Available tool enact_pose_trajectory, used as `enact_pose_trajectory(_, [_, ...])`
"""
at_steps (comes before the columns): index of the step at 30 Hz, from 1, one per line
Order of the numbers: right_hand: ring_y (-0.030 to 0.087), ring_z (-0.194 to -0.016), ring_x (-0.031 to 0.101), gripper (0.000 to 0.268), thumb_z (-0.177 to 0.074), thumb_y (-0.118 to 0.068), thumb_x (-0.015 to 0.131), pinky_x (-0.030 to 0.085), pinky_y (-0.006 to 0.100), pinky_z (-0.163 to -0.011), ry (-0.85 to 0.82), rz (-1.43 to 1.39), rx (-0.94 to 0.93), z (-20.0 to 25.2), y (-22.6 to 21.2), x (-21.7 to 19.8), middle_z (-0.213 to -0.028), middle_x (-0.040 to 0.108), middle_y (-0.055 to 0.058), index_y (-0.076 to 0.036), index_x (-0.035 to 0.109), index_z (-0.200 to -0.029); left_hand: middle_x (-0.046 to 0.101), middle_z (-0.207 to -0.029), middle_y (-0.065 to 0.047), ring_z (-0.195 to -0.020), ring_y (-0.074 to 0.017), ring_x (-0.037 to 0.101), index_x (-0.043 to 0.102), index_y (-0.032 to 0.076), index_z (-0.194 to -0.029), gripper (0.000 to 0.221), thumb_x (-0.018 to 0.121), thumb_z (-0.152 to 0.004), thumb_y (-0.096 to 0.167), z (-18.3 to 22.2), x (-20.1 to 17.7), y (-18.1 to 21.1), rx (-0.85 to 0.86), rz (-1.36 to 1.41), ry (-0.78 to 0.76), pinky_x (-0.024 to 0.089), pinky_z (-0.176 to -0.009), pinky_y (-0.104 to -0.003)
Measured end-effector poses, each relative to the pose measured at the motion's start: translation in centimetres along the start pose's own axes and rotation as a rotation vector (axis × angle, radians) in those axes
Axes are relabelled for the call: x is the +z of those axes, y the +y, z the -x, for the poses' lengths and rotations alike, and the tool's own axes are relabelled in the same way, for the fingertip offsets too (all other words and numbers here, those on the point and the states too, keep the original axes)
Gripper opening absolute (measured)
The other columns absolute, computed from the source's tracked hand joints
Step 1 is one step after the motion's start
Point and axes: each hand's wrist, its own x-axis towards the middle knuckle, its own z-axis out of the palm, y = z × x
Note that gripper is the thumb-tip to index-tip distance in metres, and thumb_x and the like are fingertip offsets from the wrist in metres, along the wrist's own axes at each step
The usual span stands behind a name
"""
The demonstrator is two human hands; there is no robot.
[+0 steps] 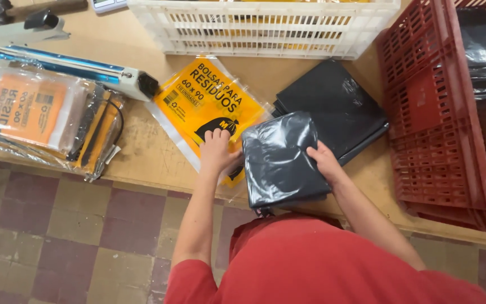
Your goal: The person repeatedly places folded black trash bags into yellow-and-white labeled plastic packaging, seals the packages, and stacks them in a white crate. The person also moves a stack of black bags from a red basket onto the table and continues the packaging cycle.
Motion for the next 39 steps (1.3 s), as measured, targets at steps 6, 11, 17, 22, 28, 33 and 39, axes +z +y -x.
enact_pose_trajectory(6, [0.025, -0.079, 0.074, 0.028, -0.099, -0.007, 0.054, 0.063, 0.038, -0.067, -0.025, -0.019, 0.000, 0.3, -3.4, 0.8, -0.098, 0.071, 0.018, -0.006, 0.056, -0.127, 0.054, -0.080, 0.001, -0.092, -0.0198, 0.061, 0.058, 0.019, -0.084, 0.015, 0.059, -0.096, 0.028, -0.5, 6.3, -2.2, 0.131, -0.183, 0.467, 0.056, -0.073, -0.029])
enact_pose_trajectory(11, [0.027, -0.078, 0.074, 0.030, -0.098, -0.005, 0.053, 0.063, 0.040, -0.065, -0.085, 0.008, 0.043, 3.7, -4.6, 0.9, -0.097, 0.070, 0.019, -0.006, 0.055, -0.129, 0.059, -0.081, -0.002, -0.089, -0.0226, 0.062, 0.058, 0.015, -0.082, 0.019, 0.067, -0.092, 0.028, -0.4, 4.0, -1.3, 0.116, -0.164, 0.367, 0.053, -0.083, -0.031])
enact_pose_trajectory(17, [0.026, -0.074, 0.074, 0.030, -0.098, -0.007, 0.054, 0.064, 0.039, -0.063, -0.038, -0.024, 0.025, 4.3, -4.5, 2.4, -0.093, 0.069, 0.017, -0.007, 0.056, -0.128, 0.058, -0.086, -0.004, -0.093, -0.0244, 0.060, 0.061, 0.013, -0.084, 0.026, 0.073, -0.086, 0.036, -0.6, 2.7, 0.3, 0.061, -0.105, 0.363, 0.053, -0.084, -0.031])
enact_pose_trajectory(22, [0.023, -0.077, 0.073, 0.029, -0.099, -0.009, 0.054, 0.063, 0.034, -0.065, 0.066, 0.038, 0.007, 2.2, -2.9, 2.5, -0.096, 0.070, 0.014, -0.010, 0.056, -0.128, 0.056, -0.081, -0.007, -0.087, -0.0268, 0.059, 0.064, 0.012, -0.078, 0.031, 0.066, -0.094, 0.038, -0.3, 1.4, 1.6, 0.045, -0.080, 0.419, 0.052, -0.080, -0.033])
enact_pose_trajectory(28, [0.025, -0.075, 0.074, 0.030, -0.098, -0.008, 0.055, 0.064, 0.036, -0.063, -0.003, 0.029, 0.058, 2.8, -2.9, 5.6, -0.094, 0.071, 0.016, -0.009, 0.057, -0.127, 0.059, -0.083, -0.010, -0.084, -0.0298, 0.060, 0.063, 0.011, -0.079, 0.028, 0.057, -0.098, 0.031, -0.6, 1.3, 1.7, -0.004, -0.107, 0.351, 0.047, -0.084, -0.039])
enact_pose_trajectory(33, [0.027, -0.076, 0.075, 0.036, -0.096, -0.008, 0.056, 0.064, 0.039, -0.063, -0.044, -0.009, 0.110, 3.5, -2.5, 5.8, -0.096, 0.072, 0.017, -0.011, 0.058, -0.132, 0.065, -0.087, -0.006, -0.088, -0.0269, 0.063, 0.072, 0.013, -0.089, 0.022, 0.056, -0.096, 0.025, -0.7, 1.4, 1.3, -0.158, 0.176, 0.309, 0.051, -0.083, -0.036])
enact_pose_trajectory(39, [0.026, -0.081, 0.074, 0.033, -0.099, -0.010, 0.054, 0.064, 0.038, -0.068, 0.018, -0.034, 0.036, 0.4, 0.6, 3.9, -0.103, 0.071, 0.016, -0.011, 0.055, -0.133, 0.064, -0.097, -0.007, -0.104, -0.0280, 0.059, 0.069, 0.012, -0.092, 0.015, 0.057, -0.094, 0.022, 0.2, 0.6, 1.7, -0.133, 0.238, 0.270, 0.048, -0.095, -0.037])
